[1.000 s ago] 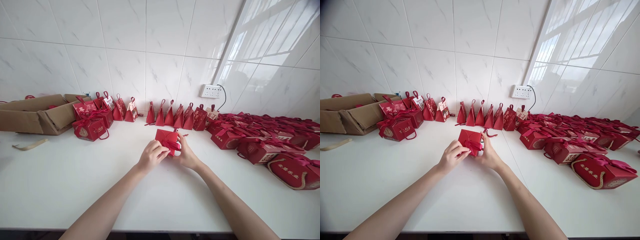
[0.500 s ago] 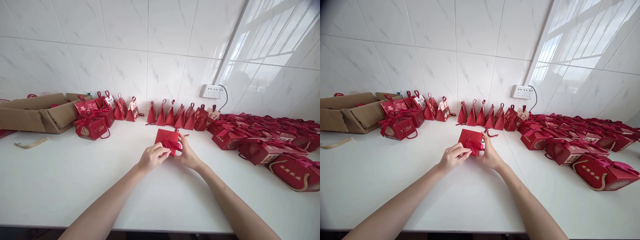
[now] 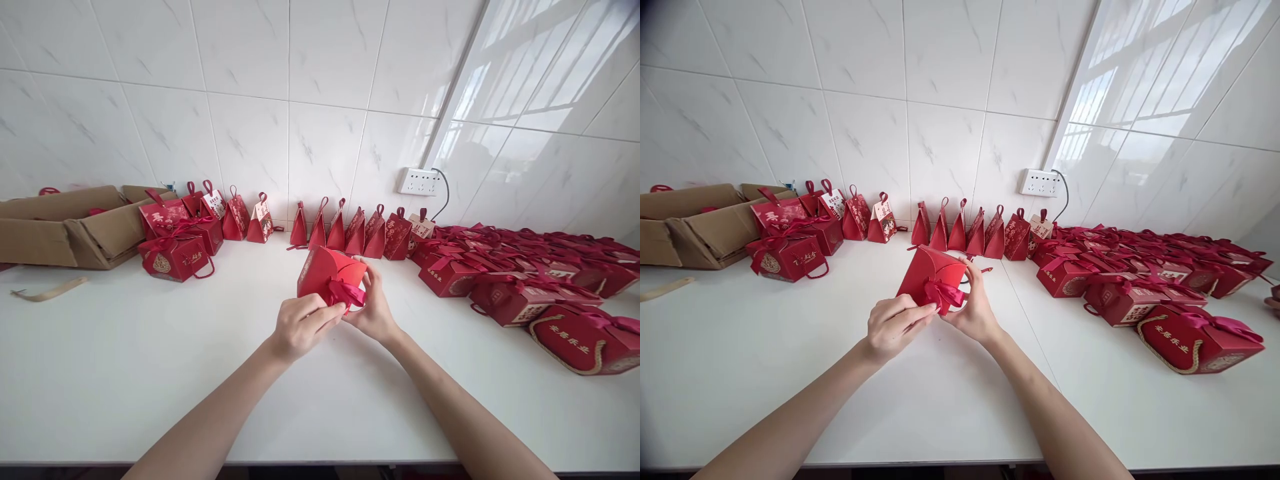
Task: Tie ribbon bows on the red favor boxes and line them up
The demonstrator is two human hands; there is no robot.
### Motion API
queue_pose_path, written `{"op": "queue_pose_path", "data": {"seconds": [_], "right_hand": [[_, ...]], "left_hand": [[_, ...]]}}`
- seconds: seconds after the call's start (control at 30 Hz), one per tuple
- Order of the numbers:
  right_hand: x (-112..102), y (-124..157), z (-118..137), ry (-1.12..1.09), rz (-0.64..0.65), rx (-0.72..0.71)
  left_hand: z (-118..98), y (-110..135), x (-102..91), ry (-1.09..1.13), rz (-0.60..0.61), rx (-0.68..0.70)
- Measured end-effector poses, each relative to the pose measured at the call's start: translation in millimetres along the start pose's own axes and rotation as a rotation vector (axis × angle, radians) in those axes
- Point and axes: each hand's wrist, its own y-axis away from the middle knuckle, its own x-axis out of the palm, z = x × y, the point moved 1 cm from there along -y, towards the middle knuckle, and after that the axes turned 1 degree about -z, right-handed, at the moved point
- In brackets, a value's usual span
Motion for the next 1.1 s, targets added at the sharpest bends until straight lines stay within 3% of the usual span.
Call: {"op": "queue_pose_path", "data": {"seconds": [0.2,0.37,0.47,0.6,0.67,0.77,0.87,1.1], "right_hand": [[-0.7,0.9,6.7,0.020,-0.059,-0.042],[-1.6,0.1,6.1,0.055,-0.075,-0.073],[-1.9,-1.0,6.2,0.072,-0.064,-0.032],[-2.7,-4.3,8.1,0.005,-0.085,0.165],[-4.1,-6.8,8.6,-0.162,-0.090,0.338],[-6.9,-9.9,9.3,-0.571,-0.039,0.653],[-9.8,-11.5,12.3,-0.893,0.013,0.845],[-8.3,-8.9,14.7,-1.144,0.132,0.903]], "left_hand": [[-0.9,-3.0,-0.7,-0.009,0.025,0.036],[-2.1,-0.3,1.1,0.044,0.033,-0.031],[-0.8,-0.6,1.4,0.170,-0.022,-0.328],[14.7,0.7,1.0,0.223,-0.201,-0.970],[27.0,5.3,2.1,0.268,-0.271,-1.232],[42.6,16.7,7.4,0.352,-0.301,-1.479],[47.6,27.1,16.0,0.443,-0.204,-1.519],[34.5,25.7,23.7,0.705,0.051,-1.238]]}}
